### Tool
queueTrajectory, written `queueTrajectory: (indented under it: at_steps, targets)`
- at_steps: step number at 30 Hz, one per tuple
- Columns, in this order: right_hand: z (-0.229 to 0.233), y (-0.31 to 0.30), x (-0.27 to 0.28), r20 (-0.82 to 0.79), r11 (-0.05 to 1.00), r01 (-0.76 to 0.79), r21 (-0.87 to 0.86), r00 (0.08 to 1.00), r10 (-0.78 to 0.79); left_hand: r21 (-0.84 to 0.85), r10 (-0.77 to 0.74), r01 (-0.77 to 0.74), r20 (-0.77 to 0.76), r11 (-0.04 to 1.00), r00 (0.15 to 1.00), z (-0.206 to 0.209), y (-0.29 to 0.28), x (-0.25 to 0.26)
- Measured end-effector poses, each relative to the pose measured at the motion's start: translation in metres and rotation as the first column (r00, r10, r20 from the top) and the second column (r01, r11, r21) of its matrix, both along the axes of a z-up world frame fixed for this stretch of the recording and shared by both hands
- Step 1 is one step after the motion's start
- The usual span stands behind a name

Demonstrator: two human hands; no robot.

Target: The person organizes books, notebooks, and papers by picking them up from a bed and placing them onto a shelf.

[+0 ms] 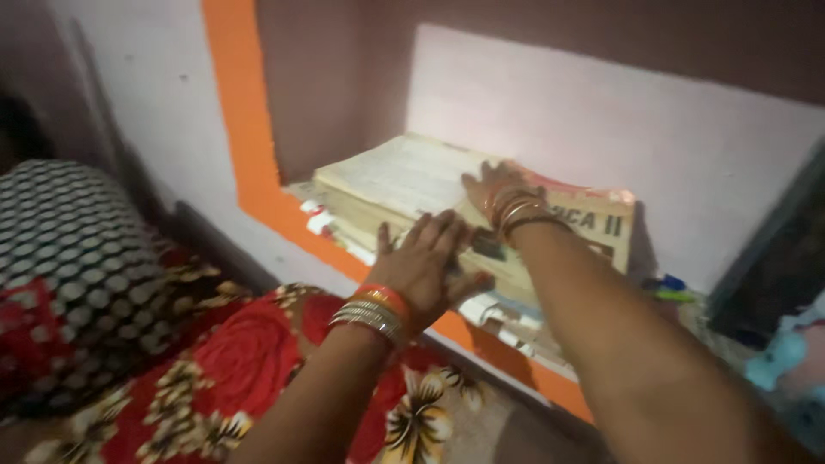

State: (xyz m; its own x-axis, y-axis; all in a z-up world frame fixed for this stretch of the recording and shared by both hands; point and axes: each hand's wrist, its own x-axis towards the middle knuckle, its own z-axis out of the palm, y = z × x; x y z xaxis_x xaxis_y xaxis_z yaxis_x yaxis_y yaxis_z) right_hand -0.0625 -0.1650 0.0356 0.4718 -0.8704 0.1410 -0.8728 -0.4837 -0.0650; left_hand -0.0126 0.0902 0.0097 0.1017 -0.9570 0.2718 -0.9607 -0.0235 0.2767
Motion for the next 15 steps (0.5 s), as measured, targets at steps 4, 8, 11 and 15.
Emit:
queueTrajectory:
  at_steps: [4,8,11,15]
  targets:
    - [-0.007,0.022,0.018,-0.701,0.939,-0.301,-0.169,0.706,0.101,-0.074,-0.005,-0.007,-0.162,0.997,0.987,-0.008,0.0,0.004]
    - [0.003,0.06,0.026,-0.046,0.987,-0.076,0.145,0.995,0.083,-0.316,0.024,-0.119,-0.289,0.941,0.957,-0.025,0.01,0.029]
    - [0.011,0.086,0.037,0.034,0.979,-0.113,0.169,0.994,0.108,-0.394,0.012,-0.217,-0.461,0.893,0.887,-0.03,0.033,0.058]
    - [0.014,0.129,0.08,0.01,0.971,-0.222,0.084,0.975,0.222,-0.464,-0.013,-0.286,-0.543,0.838,0.84,-0.03,0.07,0.085]
